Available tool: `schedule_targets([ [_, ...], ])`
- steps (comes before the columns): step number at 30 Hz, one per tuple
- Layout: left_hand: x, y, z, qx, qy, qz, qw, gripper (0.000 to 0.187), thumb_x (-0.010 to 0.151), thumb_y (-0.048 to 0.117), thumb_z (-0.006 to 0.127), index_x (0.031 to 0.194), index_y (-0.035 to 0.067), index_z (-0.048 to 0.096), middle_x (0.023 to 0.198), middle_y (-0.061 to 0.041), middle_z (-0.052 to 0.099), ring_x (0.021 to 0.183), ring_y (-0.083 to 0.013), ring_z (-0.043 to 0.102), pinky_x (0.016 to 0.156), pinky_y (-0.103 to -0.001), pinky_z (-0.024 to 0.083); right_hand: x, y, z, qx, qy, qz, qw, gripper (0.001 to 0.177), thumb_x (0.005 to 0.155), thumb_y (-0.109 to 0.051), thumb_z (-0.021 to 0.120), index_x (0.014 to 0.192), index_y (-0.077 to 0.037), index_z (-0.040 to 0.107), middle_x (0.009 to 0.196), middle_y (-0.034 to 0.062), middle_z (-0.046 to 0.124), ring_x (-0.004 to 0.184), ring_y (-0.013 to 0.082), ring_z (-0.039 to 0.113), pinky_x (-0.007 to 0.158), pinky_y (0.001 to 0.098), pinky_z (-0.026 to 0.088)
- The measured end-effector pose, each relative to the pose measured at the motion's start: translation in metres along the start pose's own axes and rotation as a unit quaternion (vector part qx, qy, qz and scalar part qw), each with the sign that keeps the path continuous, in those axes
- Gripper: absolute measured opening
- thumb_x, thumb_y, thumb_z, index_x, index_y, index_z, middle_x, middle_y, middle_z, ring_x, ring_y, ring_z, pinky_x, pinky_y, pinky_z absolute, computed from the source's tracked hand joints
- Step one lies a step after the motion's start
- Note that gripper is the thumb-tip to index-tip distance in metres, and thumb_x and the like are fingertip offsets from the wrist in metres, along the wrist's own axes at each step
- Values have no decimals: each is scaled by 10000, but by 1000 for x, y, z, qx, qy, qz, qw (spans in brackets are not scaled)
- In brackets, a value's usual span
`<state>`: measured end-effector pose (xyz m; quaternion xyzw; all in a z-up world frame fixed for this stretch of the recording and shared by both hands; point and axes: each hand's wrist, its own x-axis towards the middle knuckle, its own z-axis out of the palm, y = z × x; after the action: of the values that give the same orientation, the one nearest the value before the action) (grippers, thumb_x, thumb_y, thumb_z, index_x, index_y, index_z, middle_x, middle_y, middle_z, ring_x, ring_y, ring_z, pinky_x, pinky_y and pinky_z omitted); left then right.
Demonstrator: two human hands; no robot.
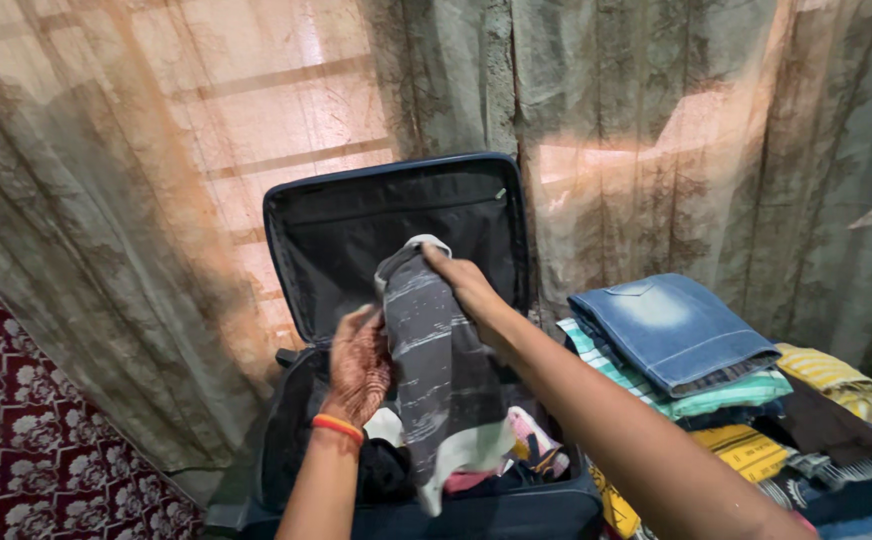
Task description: The person picks up several garments from a suitcase, folds them by hand, and stacks them on a nearby bed.
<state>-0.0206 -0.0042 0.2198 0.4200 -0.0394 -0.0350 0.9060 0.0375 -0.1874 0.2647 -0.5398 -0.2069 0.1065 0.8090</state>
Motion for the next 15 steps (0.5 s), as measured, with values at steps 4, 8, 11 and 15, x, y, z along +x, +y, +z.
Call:
schedule_targets([
  [4,6,-12,8,162,-21,83,983,489,824,347,731,1202,50,642,1058,-65,746,918,-174,713,792,-331,585,3,-4,1,-145,4,-53,988,477,918,-450,708,1098,-10,743,936,43,756,822,123,701,755,277,568],
  [8,15,-15,-4,199,46,163,965,486,880,311,740,1271,50,616,1098,-52,716,928,-150,688,801,-317,569,-10,-3,-9,-216,-33,-162,962,519,800,-322,832,1187,-27,650,1032,39,715,929,109,670,828,285,551],
  [11,19,-6,-7,228,78,105,965,439,951,377,679,1214,26,685,1012,-31,731,855,-106,664,744,-271,542,-17,7,-28,-188,-103,-15,977,531,789,-257,826,1251,-142,590,1116,-10,721,1028,78,681,910,266,543],
  [15,16,8,-13,332,33,150,931,351,938,349,707,1056,23,758,878,2,731,748,-78,639,672,-241,512,-14,26,-51,-171,-56,-14,984,378,911,-318,747,1124,-6,733,1002,74,744,875,137,685,768,279,554],
])
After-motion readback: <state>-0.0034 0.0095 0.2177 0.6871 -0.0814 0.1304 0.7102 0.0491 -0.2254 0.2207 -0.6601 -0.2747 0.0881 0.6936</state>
